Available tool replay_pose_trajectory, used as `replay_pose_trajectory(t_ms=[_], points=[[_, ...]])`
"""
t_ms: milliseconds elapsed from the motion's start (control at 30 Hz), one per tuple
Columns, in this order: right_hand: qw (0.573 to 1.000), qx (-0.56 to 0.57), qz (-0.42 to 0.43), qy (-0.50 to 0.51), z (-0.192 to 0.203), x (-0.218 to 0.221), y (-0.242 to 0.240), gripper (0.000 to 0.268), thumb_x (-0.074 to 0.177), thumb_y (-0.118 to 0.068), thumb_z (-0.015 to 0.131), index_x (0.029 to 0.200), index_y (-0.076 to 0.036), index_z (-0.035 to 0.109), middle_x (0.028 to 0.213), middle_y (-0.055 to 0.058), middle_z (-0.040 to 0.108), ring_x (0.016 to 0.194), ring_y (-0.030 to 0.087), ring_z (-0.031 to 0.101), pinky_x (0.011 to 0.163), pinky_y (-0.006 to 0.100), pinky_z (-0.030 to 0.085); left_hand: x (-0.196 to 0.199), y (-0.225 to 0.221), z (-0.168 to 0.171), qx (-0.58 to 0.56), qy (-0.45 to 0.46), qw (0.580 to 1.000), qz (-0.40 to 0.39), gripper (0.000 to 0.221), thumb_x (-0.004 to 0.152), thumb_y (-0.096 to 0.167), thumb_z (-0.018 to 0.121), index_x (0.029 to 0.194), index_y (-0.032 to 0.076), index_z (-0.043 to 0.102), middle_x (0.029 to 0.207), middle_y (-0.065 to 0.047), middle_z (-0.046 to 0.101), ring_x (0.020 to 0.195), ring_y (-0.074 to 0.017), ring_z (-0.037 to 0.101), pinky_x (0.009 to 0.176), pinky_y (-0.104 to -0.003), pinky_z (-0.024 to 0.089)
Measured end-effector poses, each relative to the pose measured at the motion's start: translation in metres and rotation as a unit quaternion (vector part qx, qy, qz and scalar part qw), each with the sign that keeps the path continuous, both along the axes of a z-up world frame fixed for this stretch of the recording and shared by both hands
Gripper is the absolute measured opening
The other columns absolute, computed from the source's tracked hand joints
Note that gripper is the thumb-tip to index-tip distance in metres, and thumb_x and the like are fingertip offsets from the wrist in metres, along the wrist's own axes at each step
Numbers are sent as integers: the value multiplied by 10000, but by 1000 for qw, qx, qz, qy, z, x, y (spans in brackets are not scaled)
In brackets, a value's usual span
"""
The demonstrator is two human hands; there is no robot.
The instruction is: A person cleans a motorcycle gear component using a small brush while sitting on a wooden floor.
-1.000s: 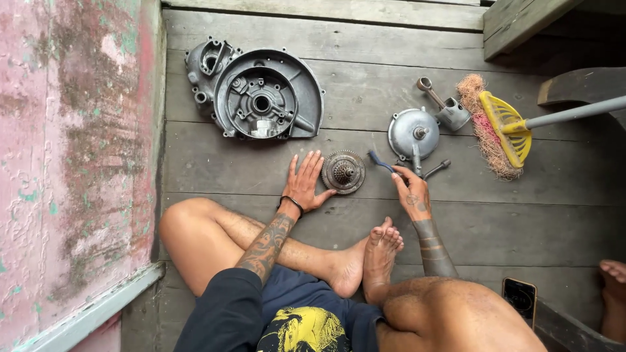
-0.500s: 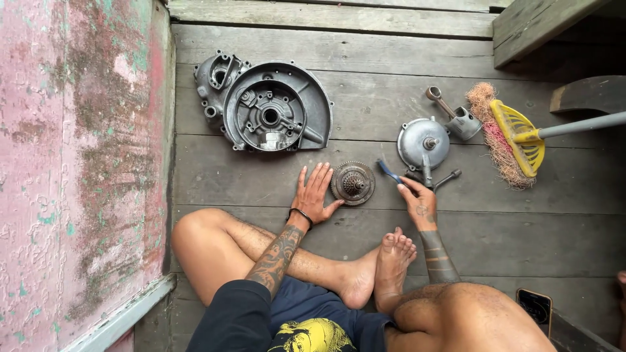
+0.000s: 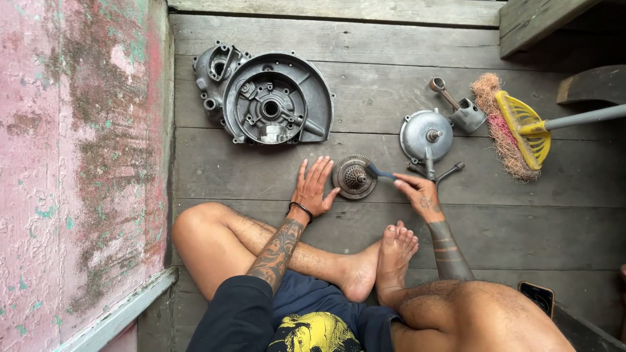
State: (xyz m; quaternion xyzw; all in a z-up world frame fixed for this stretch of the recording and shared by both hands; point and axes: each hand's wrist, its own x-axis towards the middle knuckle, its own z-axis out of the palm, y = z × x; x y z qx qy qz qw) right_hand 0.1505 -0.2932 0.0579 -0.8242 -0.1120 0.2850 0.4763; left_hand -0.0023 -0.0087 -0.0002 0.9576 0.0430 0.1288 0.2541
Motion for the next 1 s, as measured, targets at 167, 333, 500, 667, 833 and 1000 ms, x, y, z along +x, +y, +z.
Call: replay_pose_trajectory(t_ms=[167, 333, 500, 667, 833, 1000], points=[[998, 34, 24, -39, 8, 5, 2, 251, 888, -140, 811, 1139, -144, 811, 1055, 160, 775, 1047, 254, 687, 900, 425, 550, 1, -1, -1, -4, -11, 1000, 12, 645, 1009, 454, 518, 1529, 83, 428, 1529, -128, 482, 1445, -284, 446, 1252, -559, 211], [999, -4, 9, -41, -8, 4, -14, 255, 877, -183, 828, 1132, -168, 817, 919, 128, 773, 934, 209, 693, 978, 389, 494, -1, -3, -6, 2, -6, 1000, 12, 650, 1040, 504, 443, 1532, 80, 425, 1536, -134, 476, 1443, -289, 447, 1250, -564, 208], [998, 45, -10, 46, -6, 0, -6, 270, 845, -143, 833, 1114, -158, 810, 831, 60, 724, 712, 114, 591, 693, 277, 543, 4, -2, 7, 4, -2, 1000, 13, 1033, 798, 763, 642, 1526, 65, 419, 1533, -155, 477, 1449, -307, 442, 1263, -576, 195], [999, 6, 6, -49, -5, 6, -15, 267, 889, -168, 838, 1154, -190, 808, 889, 105, 731, 857, 171, 669, 794, 333, 544, -2, -5, 5, 2, -4, 1000, 12, 1028, 792, 748, 667, 1524, 69, 422, 1527, -143, 488, 1440, -309, 453, 1255, -587, 215], [984, -48, 35, -165, 23, 7, 7, 218, 928, -165, 821, 1146, -158, 807, 932, 142, 733, 938, 318, 708, 836, 424, 546, 8, 1, 3, -4, -7, 1000, 8, 922, 841, 648, 672, 1527, 83, 424, 1527, -126, 491, 1450, -295, 445, 1262, -586, 207], [982, 2, 28, -189, 18, -2, 16, 206, 935, -149, 822, 1139, -168, 802, 1033, 107, 747, 1046, 326, 703, 931, 432, 534, 5, 4, 1, -7, -11, 1000, 6, 770, 928, 533, 624, 1524, 83, 435, 1513, -120, 506, 1445, -293, 455, 1258, -589, 210]])
